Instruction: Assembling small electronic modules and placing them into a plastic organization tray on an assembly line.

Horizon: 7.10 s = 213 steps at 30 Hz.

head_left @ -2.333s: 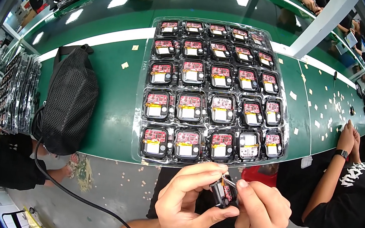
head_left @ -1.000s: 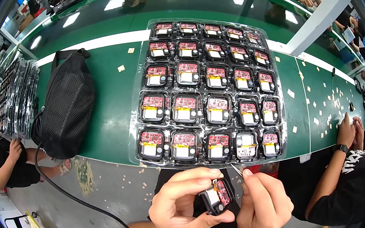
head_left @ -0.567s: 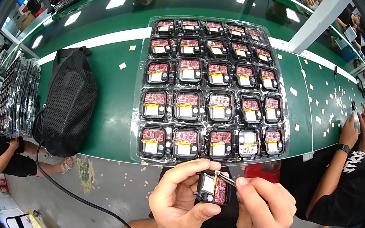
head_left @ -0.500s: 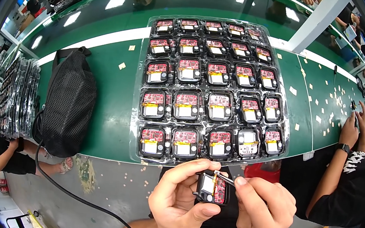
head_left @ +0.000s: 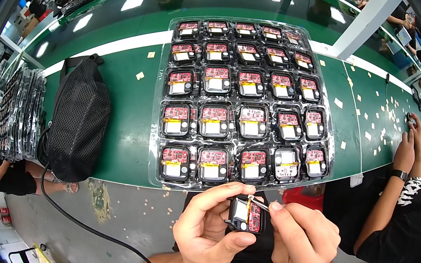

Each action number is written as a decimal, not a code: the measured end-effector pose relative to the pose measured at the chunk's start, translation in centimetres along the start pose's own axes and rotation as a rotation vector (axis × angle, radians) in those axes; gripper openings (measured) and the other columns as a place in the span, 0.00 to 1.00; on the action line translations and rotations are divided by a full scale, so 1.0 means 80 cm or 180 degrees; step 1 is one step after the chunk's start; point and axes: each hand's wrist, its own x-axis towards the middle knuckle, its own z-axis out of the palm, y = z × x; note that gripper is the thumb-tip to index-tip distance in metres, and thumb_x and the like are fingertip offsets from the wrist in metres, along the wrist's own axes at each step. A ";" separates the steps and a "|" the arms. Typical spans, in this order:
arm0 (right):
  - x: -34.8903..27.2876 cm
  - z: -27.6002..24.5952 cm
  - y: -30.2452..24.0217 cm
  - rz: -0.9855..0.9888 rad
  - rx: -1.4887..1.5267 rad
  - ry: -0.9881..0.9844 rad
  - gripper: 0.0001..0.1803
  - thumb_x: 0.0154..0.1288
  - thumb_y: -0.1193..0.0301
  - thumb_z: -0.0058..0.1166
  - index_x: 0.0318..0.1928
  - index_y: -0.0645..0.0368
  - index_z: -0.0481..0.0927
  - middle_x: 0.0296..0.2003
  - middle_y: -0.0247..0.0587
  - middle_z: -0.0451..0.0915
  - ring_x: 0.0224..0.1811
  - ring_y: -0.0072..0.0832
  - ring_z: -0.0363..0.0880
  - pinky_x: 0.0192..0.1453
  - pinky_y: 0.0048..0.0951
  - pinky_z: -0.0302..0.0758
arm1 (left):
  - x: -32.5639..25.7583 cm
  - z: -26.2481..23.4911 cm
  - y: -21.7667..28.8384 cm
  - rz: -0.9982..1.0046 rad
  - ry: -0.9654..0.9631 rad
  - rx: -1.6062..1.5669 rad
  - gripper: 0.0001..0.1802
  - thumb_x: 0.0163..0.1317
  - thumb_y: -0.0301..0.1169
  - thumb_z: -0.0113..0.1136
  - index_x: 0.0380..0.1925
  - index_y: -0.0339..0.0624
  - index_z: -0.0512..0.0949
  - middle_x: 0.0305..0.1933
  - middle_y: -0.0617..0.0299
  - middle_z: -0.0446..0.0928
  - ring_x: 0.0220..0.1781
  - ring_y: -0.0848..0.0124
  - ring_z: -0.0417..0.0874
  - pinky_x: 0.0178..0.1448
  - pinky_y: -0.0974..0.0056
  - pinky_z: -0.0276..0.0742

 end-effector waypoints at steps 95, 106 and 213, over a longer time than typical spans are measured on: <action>-0.021 0.026 0.212 0.2130 -0.1300 0.0839 0.12 0.65 0.66 0.62 0.46 0.56 0.81 0.47 0.39 0.80 0.40 0.40 0.84 0.43 0.39 0.79 | 0.215 0.046 0.059 0.0259 -0.1181 0.2269 0.24 0.53 0.19 0.72 0.50 0.33 0.74 0.48 0.59 0.77 0.48 0.73 0.81 0.49 0.66 0.81; -0.027 0.023 0.213 0.2061 -0.1113 0.0996 0.12 0.62 0.67 0.64 0.45 0.55 0.82 0.46 0.38 0.81 0.38 0.41 0.85 0.42 0.40 0.79 | 0.346 0.078 -0.056 0.1304 -0.1602 0.4392 0.16 0.53 0.32 0.73 0.36 0.36 0.78 0.40 0.49 0.80 0.40 0.54 0.83 0.47 0.55 0.79; -0.045 0.009 0.193 0.1696 -0.0300 0.1450 0.15 0.61 0.75 0.60 0.48 0.66 0.78 0.52 0.55 0.75 0.52 0.53 0.77 0.57 0.44 0.74 | 0.028 -0.145 0.352 0.5820 -0.0006 0.5944 0.13 0.70 0.21 0.53 0.49 0.53 0.69 0.52 0.67 0.76 0.53 0.63 0.80 0.50 0.53 0.71</action>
